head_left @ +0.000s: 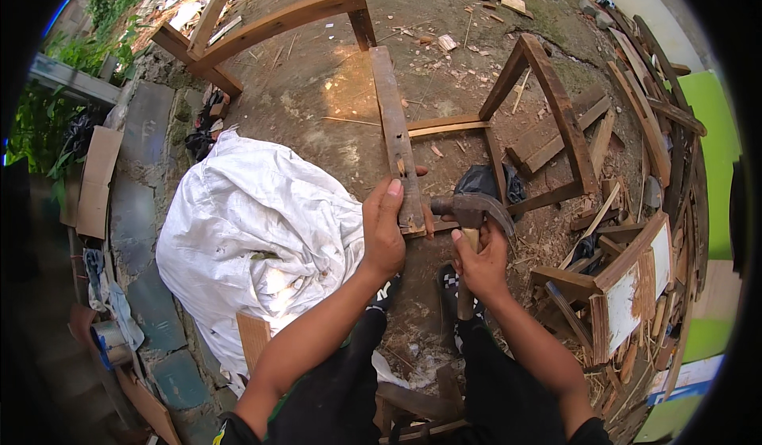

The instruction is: The person assembles a small wooden frame by hand, positioning pieces and securing them with a hammer and nails. The person repeatedly adjusts the frame and hammers nails into joints to hold the structure together.

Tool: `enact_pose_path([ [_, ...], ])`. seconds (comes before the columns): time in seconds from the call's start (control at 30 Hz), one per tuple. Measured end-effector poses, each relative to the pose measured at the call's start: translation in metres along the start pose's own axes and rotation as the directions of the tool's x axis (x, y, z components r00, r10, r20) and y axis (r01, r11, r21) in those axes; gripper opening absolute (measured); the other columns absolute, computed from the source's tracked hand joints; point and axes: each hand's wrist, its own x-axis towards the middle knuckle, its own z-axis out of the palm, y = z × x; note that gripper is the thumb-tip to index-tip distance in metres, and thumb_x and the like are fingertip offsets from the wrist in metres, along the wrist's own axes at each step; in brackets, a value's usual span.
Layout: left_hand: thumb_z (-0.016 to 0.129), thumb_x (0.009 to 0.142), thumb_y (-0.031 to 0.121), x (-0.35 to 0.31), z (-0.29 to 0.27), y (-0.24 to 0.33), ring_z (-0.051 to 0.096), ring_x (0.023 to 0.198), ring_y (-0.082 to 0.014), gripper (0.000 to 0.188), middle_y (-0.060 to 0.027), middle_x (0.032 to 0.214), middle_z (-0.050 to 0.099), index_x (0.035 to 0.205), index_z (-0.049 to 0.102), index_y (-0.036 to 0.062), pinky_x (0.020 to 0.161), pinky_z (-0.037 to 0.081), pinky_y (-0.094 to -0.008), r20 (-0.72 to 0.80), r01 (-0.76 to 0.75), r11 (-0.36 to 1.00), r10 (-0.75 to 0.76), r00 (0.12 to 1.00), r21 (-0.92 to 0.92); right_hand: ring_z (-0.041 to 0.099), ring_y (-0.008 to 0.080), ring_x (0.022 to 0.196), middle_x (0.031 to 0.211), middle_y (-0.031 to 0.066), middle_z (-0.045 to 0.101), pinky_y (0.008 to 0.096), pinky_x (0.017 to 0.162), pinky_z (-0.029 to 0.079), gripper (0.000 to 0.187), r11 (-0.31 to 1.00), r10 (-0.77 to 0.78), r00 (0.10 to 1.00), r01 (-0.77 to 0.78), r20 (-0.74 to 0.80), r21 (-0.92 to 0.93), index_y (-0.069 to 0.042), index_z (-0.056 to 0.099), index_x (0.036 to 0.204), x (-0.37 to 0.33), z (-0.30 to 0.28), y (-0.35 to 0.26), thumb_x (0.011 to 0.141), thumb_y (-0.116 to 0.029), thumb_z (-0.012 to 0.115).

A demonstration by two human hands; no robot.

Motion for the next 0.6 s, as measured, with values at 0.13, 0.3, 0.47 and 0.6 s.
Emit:
enact_pose_path([
  [0.13, 0.034, 0.111, 0.045, 0.000, -0.014, -0.018, 0.060, 0.057, -0.0160, 0.059, -0.0093, 0.070, 0.062, 0.140, 0.049, -0.0033, 0.057, 0.049, -0.0284, 0.031, -0.142, 0.983, 0.139, 0.990, 0.116, 0.053, 0.0072, 0.060, 0.103, 0.0075, 0.068, 0.0234, 0.051, 0.044, 0.025, 0.997, -0.071, 0.997, 0.070, -0.044, -0.014, -0.002, 0.055, 0.128, -0.012, -0.010, -0.054, 0.104, -0.009, 0.060],
  [0.3, 0.037, 0.111, 0.041, 0.005, -0.013, -0.023, 0.059, 0.058, -0.0153, 0.052, -0.0091, 0.068, 0.062, 0.138, 0.052, -0.0009, 0.058, 0.047, -0.0275, 0.016, -0.090, 0.988, 0.088, 0.996, 0.122, 0.051, 0.0076, 0.059, 0.098, 0.0069, 0.068, 0.0227, 0.051, 0.040, 0.023, 0.943, -0.207, 0.978, 0.203, 0.013, -0.262, 0.001, 0.059, 0.125, -0.018, -0.025, -0.110, 0.105, -0.011, 0.060],
  [0.47, 0.038, 0.109, 0.034, 0.009, -0.012, -0.016, 0.064, 0.070, -0.0145, 0.048, -0.0118, 0.086, 0.068, 0.135, 0.056, -0.0022, 0.063, 0.049, -0.0272, -0.001, -0.115, 0.979, 0.117, 0.993, 0.166, 0.062, 0.0130, 0.081, 0.109, 0.0103, 0.070, 0.0265, 0.071, 0.050, 0.027, 0.875, -0.198, 0.958, 0.268, 0.208, -0.403, 0.002, 0.061, 0.126, -0.022, -0.024, -0.144, 0.100, -0.002, 0.065],
  [0.6, 0.039, 0.107, 0.030, 0.011, -0.008, -0.016, 0.065, 0.092, -0.0162, 0.047, -0.0135, 0.107, 0.069, 0.131, 0.059, -0.0043, 0.079, 0.051, -0.0282, -0.039, -0.238, 0.938, 0.255, 0.966, 0.252, 0.061, 0.0118, 0.088, 0.111, 0.0112, 0.068, 0.0253, 0.075, 0.048, 0.034, 0.721, -0.387, 0.835, 0.538, 0.390, -0.437, 0.002, 0.057, 0.133, -0.008, -0.004, -0.163, 0.100, -0.006, 0.065],
])
